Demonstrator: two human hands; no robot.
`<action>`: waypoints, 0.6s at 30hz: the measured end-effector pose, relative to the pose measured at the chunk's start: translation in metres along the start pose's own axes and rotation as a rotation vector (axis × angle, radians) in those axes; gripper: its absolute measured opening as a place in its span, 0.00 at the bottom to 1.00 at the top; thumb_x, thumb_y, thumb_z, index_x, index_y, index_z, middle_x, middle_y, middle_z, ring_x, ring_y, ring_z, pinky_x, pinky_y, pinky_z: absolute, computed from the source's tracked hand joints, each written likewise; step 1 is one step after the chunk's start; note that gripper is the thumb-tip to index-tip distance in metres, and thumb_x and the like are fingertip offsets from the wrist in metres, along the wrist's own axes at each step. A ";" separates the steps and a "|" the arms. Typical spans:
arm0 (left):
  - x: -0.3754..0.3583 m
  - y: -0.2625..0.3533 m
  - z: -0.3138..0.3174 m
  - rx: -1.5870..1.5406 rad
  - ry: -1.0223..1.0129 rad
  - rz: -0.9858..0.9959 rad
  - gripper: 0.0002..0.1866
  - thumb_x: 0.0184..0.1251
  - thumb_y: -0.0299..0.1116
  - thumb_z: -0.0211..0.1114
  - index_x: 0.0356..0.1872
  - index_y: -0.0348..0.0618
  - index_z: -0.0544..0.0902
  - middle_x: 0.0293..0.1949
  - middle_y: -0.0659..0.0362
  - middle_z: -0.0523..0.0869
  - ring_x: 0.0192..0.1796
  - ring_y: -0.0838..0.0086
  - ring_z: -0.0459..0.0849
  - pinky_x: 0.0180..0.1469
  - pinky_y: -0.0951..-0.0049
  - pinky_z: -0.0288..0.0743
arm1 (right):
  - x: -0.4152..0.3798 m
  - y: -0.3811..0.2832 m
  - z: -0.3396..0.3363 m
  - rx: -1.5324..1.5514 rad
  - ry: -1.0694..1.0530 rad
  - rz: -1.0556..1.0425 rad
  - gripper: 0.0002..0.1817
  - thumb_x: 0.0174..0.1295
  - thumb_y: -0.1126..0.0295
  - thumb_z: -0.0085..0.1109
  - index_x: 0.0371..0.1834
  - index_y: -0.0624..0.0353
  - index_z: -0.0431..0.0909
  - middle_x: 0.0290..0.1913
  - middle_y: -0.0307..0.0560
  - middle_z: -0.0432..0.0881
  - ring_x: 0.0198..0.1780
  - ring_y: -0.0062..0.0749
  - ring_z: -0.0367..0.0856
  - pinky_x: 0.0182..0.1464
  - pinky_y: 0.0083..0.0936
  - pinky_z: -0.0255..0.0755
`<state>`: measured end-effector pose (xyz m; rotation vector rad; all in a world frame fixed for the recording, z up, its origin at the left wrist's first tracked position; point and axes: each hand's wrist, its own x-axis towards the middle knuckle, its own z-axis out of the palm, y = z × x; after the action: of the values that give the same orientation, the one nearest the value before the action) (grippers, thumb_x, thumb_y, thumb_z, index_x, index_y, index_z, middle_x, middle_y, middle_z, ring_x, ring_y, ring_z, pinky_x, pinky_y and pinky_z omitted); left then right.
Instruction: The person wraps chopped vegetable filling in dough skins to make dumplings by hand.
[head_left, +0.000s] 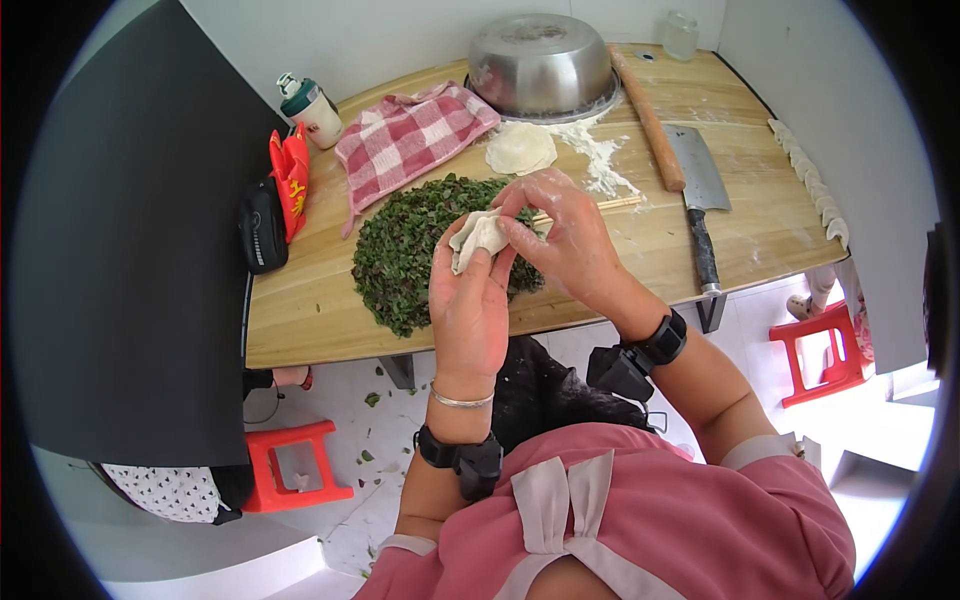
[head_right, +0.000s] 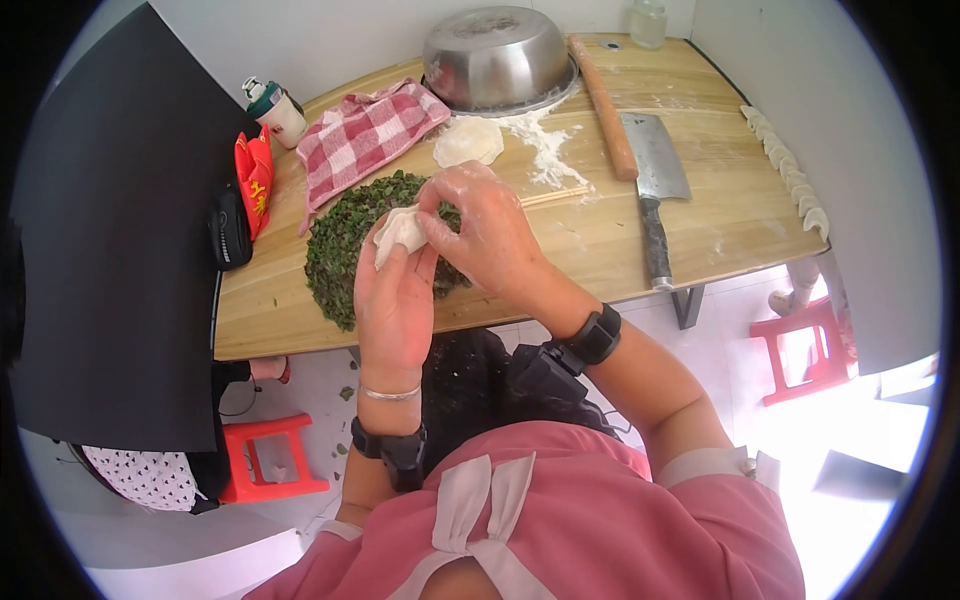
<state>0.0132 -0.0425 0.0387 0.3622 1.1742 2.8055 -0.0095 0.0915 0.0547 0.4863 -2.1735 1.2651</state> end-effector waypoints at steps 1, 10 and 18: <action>0.001 0.000 -0.001 0.004 -0.001 -0.002 0.19 0.71 0.26 0.50 0.61 0.34 0.63 0.59 0.51 0.72 0.63 0.65 0.72 0.68 0.63 0.64 | 0.001 0.001 0.000 0.021 0.010 -0.023 0.06 0.52 0.73 0.61 0.30 0.62 0.76 0.31 0.52 0.77 0.41 0.49 0.74 0.44 0.39 0.69; 0.004 -0.003 0.001 0.087 -0.014 -0.017 0.17 0.72 0.25 0.50 0.59 0.35 0.65 0.57 0.52 0.74 0.60 0.67 0.74 0.64 0.64 0.69 | -0.007 0.002 -0.006 0.083 0.060 0.046 0.07 0.51 0.78 0.63 0.31 0.63 0.74 0.32 0.47 0.76 0.37 0.39 0.76 0.42 0.27 0.70; 0.009 0.000 0.012 0.529 -0.133 -0.198 0.13 0.67 0.22 0.58 0.51 0.35 0.73 0.44 0.58 0.81 0.41 0.78 0.82 0.39 0.82 0.79 | -0.025 -0.002 -0.030 0.077 0.163 0.071 0.08 0.51 0.79 0.64 0.32 0.62 0.73 0.31 0.45 0.75 0.33 0.35 0.75 0.38 0.27 0.70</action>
<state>0.0080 -0.0325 0.0488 0.4268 1.7954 2.2354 0.0197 0.1171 0.0514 0.3268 -2.0285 1.3810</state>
